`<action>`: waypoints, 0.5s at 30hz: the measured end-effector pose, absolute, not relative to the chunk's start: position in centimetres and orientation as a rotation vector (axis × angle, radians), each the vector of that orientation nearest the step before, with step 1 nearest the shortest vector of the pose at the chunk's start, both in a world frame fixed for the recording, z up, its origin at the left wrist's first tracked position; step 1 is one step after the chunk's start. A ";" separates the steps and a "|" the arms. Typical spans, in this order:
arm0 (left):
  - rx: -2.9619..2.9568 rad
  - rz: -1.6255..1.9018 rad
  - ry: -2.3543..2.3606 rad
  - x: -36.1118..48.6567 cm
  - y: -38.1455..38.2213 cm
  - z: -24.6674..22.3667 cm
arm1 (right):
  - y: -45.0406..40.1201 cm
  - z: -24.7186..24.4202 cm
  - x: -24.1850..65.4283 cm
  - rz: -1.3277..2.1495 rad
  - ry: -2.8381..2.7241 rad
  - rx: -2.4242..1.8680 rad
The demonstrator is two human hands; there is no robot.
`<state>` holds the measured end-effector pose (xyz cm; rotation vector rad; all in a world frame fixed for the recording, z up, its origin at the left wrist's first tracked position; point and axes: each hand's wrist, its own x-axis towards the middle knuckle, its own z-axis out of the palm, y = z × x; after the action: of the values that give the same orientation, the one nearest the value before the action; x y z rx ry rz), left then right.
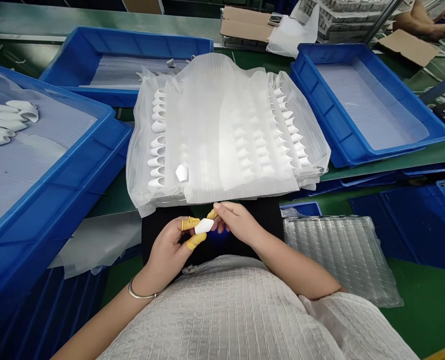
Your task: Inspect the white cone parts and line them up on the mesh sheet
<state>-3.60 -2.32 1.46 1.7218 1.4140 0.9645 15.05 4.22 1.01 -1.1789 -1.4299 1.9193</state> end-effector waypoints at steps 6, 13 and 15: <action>1.571 0.925 1.466 -3.6 -2.2 1.2 | 4.4 1.6 16.0 1.783 -1.742 -1.003; 1.272 0.893 1.425 -3.5 -2.4 1.3 | 3.8 1.8 16.5 1.278 -2.100 -0.985; 1.293 0.912 1.439 -3.5 -2.4 1.2 | 3.6 1.5 16.5 1.306 -2.062 -1.015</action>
<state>-3.50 -2.42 1.15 1.2932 1.4387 0.9118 16.52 3.65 1.52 -1.0154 -2.0617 1.3064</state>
